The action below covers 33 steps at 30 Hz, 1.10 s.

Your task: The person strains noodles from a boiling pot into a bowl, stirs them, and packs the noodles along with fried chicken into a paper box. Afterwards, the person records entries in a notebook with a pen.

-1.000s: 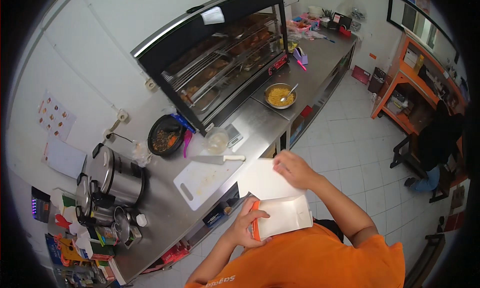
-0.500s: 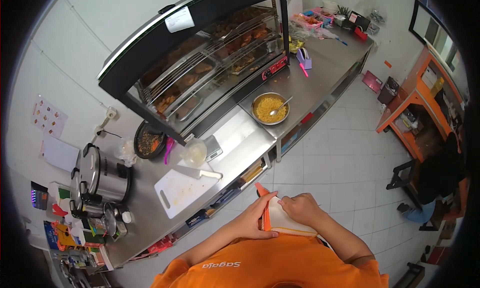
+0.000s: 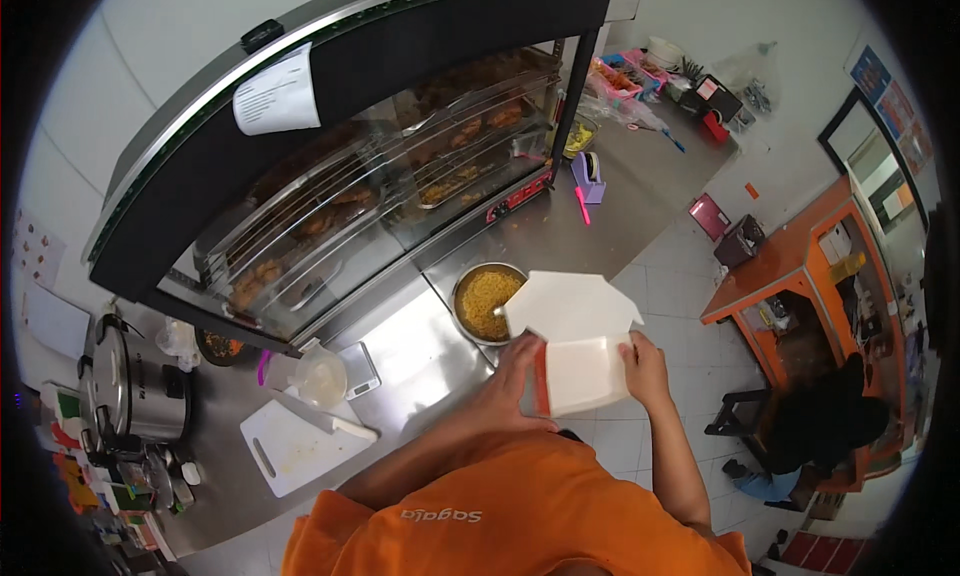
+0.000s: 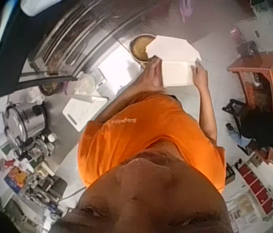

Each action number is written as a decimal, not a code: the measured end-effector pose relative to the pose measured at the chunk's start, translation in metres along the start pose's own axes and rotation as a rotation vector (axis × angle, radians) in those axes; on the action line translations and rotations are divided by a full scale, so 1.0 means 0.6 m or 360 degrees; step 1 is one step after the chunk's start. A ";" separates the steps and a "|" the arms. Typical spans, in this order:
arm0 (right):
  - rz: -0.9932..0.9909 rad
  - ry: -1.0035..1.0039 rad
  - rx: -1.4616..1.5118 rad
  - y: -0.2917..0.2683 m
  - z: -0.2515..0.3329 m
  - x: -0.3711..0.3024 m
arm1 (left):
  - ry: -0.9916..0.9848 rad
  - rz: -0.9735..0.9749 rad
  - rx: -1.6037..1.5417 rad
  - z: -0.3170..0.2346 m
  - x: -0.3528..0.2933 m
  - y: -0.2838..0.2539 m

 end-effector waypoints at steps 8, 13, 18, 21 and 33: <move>-0.0340 0.0078 -0.0435 0.032 -0.220 0.308 | -0.1181 -0.1050 0.0007 0.229 -0.050 -0.034; -0.0005 -0.0046 -0.0488 0.098 -0.239 0.464 | -0.1524 -0.1347 -0.0189 0.284 -0.064 -0.011; -0.0314 -0.0650 0.0275 0.098 -0.014 0.600 | -0.1947 -0.1577 -0.0605 0.328 -0.070 0.048; -0.0389 -0.1070 0.0644 0.109 0.120 0.670 | -0.1938 -0.1774 -0.0642 0.343 -0.075 0.078; -0.0302 -0.1137 0.0640 0.174 0.192 0.664 | -0.1993 -0.2171 -0.1000 0.281 -0.048 0.121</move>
Point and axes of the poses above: each hand's wrist, its own x-axis towards the middle knuckle, its own y-axis out of the palm, z = x × y, the point moved 3 cm from there along x, towards the middle knuckle, and after that the axes turned 2 degrees about -z, right-handed, at the moved point
